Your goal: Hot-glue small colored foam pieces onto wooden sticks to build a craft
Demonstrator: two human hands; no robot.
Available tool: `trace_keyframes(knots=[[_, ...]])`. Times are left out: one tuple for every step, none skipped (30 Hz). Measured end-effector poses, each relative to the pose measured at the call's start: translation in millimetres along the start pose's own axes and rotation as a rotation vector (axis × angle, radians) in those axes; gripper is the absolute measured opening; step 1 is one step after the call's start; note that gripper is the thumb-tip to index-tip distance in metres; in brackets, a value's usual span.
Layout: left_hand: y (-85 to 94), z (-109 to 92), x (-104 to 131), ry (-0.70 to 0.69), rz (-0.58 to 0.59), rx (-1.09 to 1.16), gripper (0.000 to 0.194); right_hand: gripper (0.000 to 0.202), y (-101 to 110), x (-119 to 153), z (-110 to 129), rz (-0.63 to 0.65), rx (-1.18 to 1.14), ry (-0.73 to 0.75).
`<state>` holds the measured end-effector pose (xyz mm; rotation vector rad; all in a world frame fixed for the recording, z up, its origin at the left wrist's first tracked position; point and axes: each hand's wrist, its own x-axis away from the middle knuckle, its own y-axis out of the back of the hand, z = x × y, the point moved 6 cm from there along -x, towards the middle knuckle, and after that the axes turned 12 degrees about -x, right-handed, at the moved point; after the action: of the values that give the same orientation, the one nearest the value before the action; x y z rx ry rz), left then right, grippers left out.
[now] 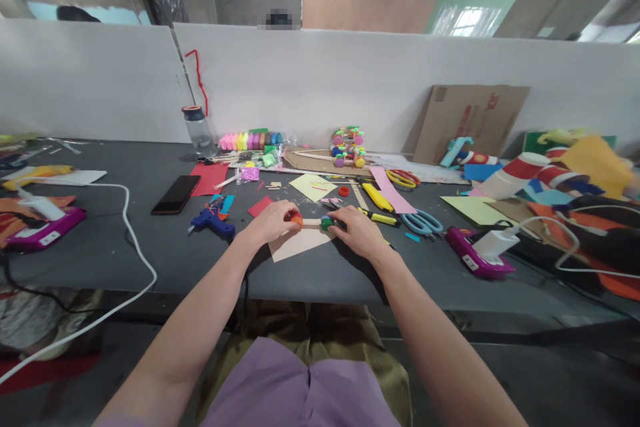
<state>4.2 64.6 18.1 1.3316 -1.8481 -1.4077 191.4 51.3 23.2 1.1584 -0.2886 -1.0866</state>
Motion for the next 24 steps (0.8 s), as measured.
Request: trace_keyframes(knots=[[-0.1,-0.5,-0.2,-0.002,-0.004,-0.001,0.023,0.027,0.0,0.1,0.1,-0.001,-0.001,0.002],[-0.2,-0.8,-0.4,-0.005,-0.007,0.0,0.023,0.027,0.0,0.2,0.0,-0.002,-0.001,0.004],[-0.5,-0.9,-0.6,-0.009,-0.01,0.0,0.022,0.027,0.0,0.2,-0.1,-0.002,-0.001,0.004],[-0.9,-0.8,-0.9,-0.013,-0.013,0.002,0.021,0.027,0.0,0.3,-0.2,-0.002,0.0,0.005],[-1.2,-0.6,-1.1,-0.018,-0.017,0.004,0.021,0.027,-0.1,0.4,-0.4,0.0,0.002,0.006],[-1.6,-0.4,-1.3,-0.025,-0.021,0.006,0.02,0.027,-0.2,0.4,-0.5,0.001,0.006,0.007],[-2.0,-0.2,-1.5,-0.032,-0.025,0.008,0.019,0.027,-0.3,0.3,-0.7,0.003,0.009,0.008],[-2.4,0.1,-1.7,-0.038,-0.029,0.011,0.019,0.027,-0.5,0.3,-0.9,0.004,0.012,0.01],[-2.7,0.5,-1.8,-0.043,-0.033,0.014,0.018,0.027,-0.6,0.2,-1.1,0.005,0.013,0.011],[-3.1,0.9,-1.9,-0.046,-0.035,0.016,0.018,0.027,-0.8,0.1,-1.3,0.005,0.012,0.012],[-3.5,1.2,-2.0,-0.048,-0.036,0.017,0.018,0.027,-0.9,0.0,-1.6,0.003,0.01,0.013],[-3.7,1.5,-2.1,-0.048,-0.037,0.018,0.018,0.027,-1.1,-0.1,-1.9,0.001,0.007,0.013],[-3.9,1.7,-2.2,-0.047,-0.038,0.018,0.018,0.028,-1.3,-0.2,-2.2,0.0,0.005,0.014],[-3.9,1.7,-2.2,-0.047,-0.039,0.018,0.018,0.028,-1.5,-0.2,-2.5,-0.002,0.005,0.014],[-3.8,1.6,-2.2,-0.048,-0.04,0.017,0.018,0.028,-1.7,-0.3,-2.9,-0.002,0.005,0.014],[-3.5,1.2,-2.2,-0.049,-0.041,0.016,0.018,0.028,-2.0,-0.2,-3.1,-0.001,0.006,0.014],[-3.2,0.8,-2.1,-0.053,-0.042,0.014,0.018,0.028,-2.1,-0.2,-3.3,0.0,0.006,0.015],[-2.9,0.2,-2.0,-0.058,-0.043,0.013,0.017,0.028,-2.2,-0.1,-3.4,0.001,0.006,0.016],[-2.6,-0.3,-1.8,-0.063,-0.043,0.011,0.017,0.028,-2.1,0.0,-3.4,0.002,0.004,0.018],[-2.3,-0.7,-1.7,-0.068,-0.045,0.008,0.017,0.028,-1.9,0.1,-3.3,0.003,0.001,0.019],[-2.0,-1.0,-1.6,-0.073,-0.047,0.005,0.017,0.028,-1.7,0.2,-3.2,0.004,-0.001,0.018],[-1.8,-1.2,-1.5,-0.078,-0.049,0.003,0.016,0.028,-1.5,0.3,-2.9,0.005,-0.002,0.017],[-1.8,-1.3,-1.5,-0.083,-0.051,0.003,0.016,0.028,-1.2,0.3,-2.5,0.007,-0.001,0.015],[-1.9,-1.4,-1.5,-0.087,-0.051,0.004,0.017,0.028,-1.0,0.4,-2.1,0.009,0.001,0.012]])
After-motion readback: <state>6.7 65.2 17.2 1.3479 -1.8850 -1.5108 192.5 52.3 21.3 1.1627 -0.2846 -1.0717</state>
